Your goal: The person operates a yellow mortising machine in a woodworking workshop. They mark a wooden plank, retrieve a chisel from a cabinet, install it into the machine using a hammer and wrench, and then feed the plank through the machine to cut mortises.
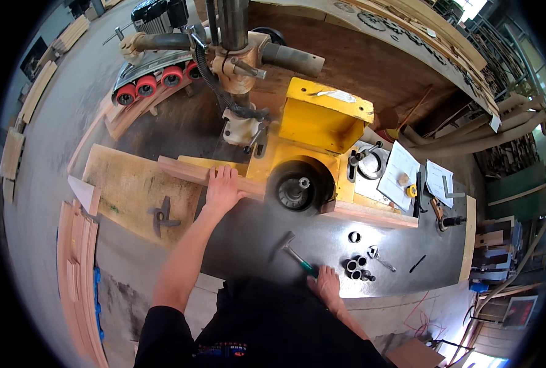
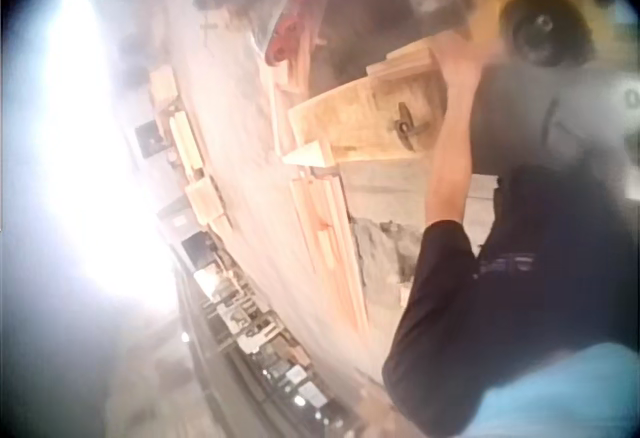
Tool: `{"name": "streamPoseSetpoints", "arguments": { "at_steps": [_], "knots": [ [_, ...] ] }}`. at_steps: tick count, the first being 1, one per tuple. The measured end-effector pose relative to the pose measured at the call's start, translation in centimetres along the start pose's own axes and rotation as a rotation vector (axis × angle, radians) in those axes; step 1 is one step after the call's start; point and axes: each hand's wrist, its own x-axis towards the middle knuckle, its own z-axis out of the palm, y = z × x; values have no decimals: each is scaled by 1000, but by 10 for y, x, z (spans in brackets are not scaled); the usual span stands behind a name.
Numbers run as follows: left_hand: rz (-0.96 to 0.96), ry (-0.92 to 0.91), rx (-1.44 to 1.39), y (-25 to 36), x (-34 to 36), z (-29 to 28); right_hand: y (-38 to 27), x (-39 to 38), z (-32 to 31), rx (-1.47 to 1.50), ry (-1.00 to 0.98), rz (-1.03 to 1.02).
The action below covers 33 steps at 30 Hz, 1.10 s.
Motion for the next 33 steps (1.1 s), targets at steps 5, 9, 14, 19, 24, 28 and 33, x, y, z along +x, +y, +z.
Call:
{"name": "streamPoseSetpoints", "arguments": {
  "at_steps": [5,9,14,19,24,28,33],
  "knots": [
    [-18,-40,40,-3,2,-7,22,-21,21,40,-202,62],
    [-9,-48,17,0,0,-10,26,-24,-9,385,-470,72],
    [82,47,-90,-9,7,-3,9,-24,-44,370,-240,95],
    [81,-189,-299,-53,47,-1,-23,26,-70,242,50,188],
    [-211,-100,-295,-30,58,20,-47,89,-83,330,99,186],
    [-250,-134,-341,-36,59,12,-62,124,-99,502,156,68],
    [-263,-73,-406,-37,53,13,-56,150,-109,464,81,-158]
  ]
}}
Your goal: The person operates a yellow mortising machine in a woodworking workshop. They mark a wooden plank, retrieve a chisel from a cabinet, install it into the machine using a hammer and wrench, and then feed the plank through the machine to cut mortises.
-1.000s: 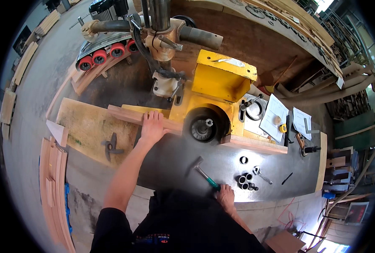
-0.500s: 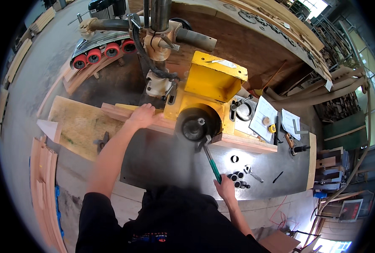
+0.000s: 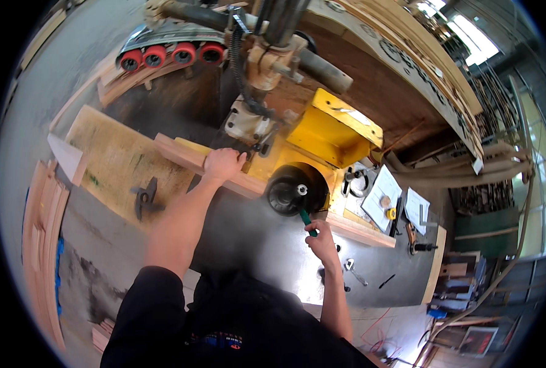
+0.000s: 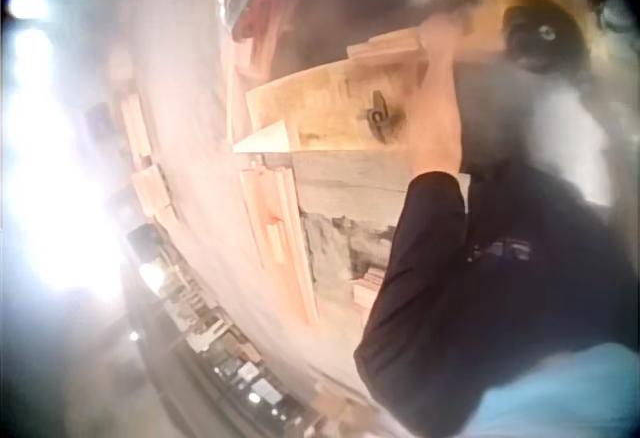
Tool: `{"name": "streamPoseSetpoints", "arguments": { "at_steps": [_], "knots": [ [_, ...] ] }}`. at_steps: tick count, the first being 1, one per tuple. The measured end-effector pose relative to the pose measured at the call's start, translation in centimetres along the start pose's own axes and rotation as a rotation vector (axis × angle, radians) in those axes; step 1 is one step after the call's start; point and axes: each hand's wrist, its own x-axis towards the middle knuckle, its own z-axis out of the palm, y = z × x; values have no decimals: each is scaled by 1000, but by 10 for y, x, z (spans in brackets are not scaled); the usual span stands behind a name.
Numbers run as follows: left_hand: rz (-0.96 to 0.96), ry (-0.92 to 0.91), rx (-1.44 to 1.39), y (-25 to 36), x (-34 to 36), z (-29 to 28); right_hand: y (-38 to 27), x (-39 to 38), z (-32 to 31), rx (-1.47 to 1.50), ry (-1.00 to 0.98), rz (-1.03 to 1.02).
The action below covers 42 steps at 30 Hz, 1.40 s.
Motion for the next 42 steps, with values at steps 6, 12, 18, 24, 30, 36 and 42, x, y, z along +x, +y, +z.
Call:
{"name": "streamPoseSetpoints", "arguments": {
  "at_steps": [6,12,18,24,30,36,42],
  "knots": [
    [-19,-15,-24,0,1,1,-35,38,-6,389,127,377],
    [-22,4,-21,-3,3,5,-52,17,25,234,336,179],
    [-32,0,-15,1,3,4,-45,6,35,259,399,176],
    [-45,-4,5,2,3,2,-47,-8,55,105,481,-114],
    [-40,20,9,1,3,6,-55,25,28,261,502,98],
    [-21,16,7,1,6,6,-60,83,13,334,608,-49],
    [-38,16,29,-1,3,6,-59,66,45,928,645,-297]
  ]
}}
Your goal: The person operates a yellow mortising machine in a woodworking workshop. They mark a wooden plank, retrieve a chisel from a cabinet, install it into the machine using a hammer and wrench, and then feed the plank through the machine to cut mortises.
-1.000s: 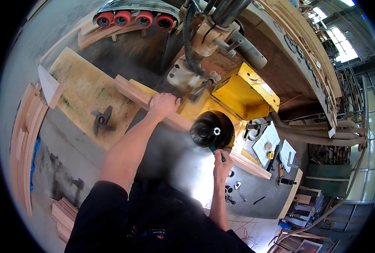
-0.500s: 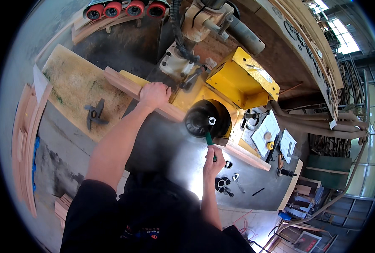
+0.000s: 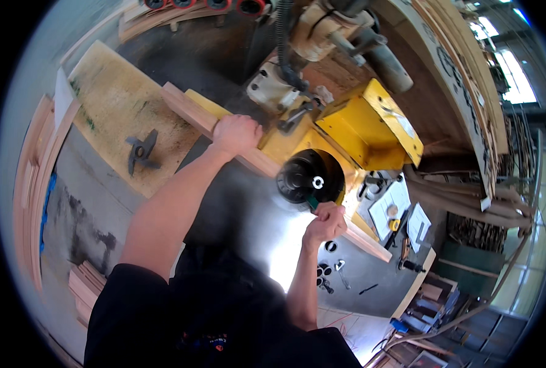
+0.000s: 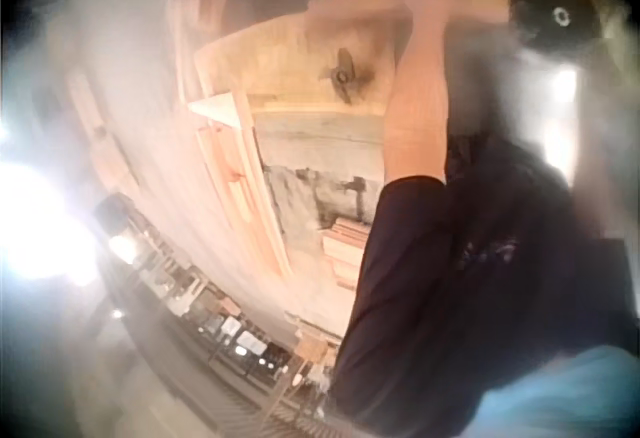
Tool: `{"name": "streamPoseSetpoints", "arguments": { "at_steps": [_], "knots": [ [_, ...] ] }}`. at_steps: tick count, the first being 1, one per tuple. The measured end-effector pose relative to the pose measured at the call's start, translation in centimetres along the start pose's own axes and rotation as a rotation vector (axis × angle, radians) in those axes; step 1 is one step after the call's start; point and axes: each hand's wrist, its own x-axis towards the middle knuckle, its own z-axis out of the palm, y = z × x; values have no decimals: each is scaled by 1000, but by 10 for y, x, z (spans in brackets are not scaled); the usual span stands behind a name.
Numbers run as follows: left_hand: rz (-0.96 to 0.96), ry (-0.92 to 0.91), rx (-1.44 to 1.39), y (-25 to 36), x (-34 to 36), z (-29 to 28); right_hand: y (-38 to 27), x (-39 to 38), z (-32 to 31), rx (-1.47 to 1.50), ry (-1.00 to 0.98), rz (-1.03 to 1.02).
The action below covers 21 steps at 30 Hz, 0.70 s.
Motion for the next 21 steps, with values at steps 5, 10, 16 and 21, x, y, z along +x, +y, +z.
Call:
{"name": "streamPoseSetpoints", "arguments": {
  "at_steps": [5,10,16,21],
  "knots": [
    [10,-10,15,-1,0,9,2,19,9,-43,67,78],
    [-4,-49,90,7,-2,9,2,32,7,-61,175,205],
    [0,-83,122,5,4,2,14,0,-16,48,4,-29],
    [-19,-117,108,6,8,1,15,25,10,-146,24,209]
  ]
}}
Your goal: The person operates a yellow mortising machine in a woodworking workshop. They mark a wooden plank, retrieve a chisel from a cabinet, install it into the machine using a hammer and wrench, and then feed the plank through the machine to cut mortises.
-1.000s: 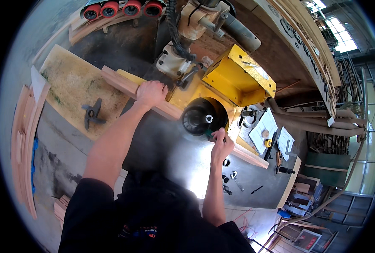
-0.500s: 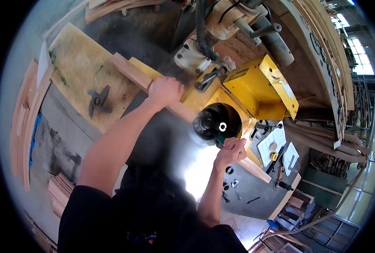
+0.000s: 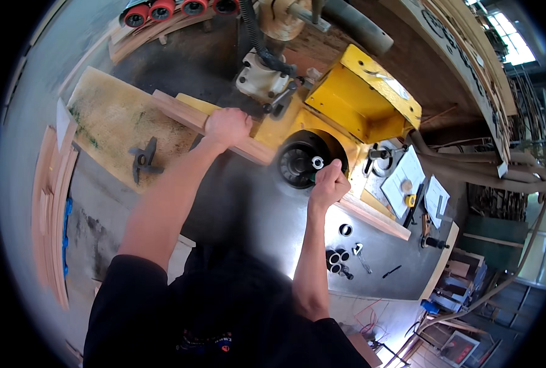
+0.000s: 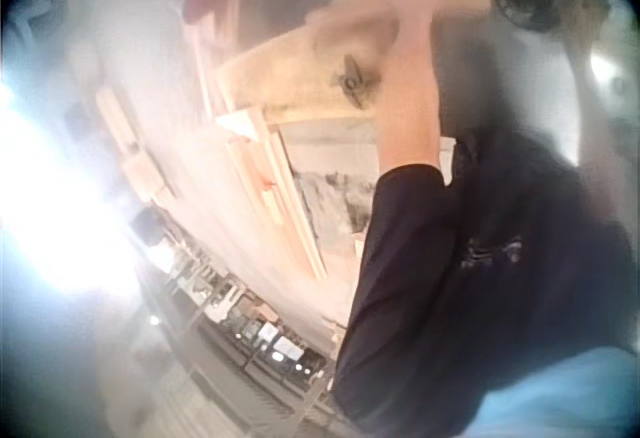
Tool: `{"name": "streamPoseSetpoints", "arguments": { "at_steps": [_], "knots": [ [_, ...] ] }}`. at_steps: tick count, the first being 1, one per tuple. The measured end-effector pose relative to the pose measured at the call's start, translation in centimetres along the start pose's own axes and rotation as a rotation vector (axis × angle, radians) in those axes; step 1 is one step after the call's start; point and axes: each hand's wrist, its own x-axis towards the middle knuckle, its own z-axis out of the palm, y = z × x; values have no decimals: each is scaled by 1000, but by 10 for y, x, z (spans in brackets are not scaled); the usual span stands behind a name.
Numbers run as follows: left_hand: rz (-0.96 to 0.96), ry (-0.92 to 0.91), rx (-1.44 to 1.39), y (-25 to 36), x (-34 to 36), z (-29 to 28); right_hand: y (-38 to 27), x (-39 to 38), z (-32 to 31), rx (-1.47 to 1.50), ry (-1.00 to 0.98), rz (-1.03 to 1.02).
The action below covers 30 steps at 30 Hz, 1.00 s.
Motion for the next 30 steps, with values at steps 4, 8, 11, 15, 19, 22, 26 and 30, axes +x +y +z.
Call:
{"name": "streamPoseSetpoints", "arguments": {
  "at_steps": [4,8,11,15,19,22,26,30],
  "knots": [
    [-4,6,11,-6,-2,-1,1,-17,-22,198,-8,-309],
    [-1,-65,41,5,-2,-3,-2,10,-3,70,72,-70],
    [39,-18,-6,1,-8,-1,-16,13,-7,167,100,-2],
    [16,14,3,3,-8,2,6,-21,-20,110,15,-349],
    [-1,-65,-3,6,-13,2,-18,43,3,56,133,10],
    [-14,-8,0,5,0,-7,-3,56,-29,121,62,56],
    [23,3,-16,2,-2,2,-6,61,-18,113,68,52],
    [14,9,-1,7,-9,-9,-10,27,-16,91,33,21]
  ]
}}
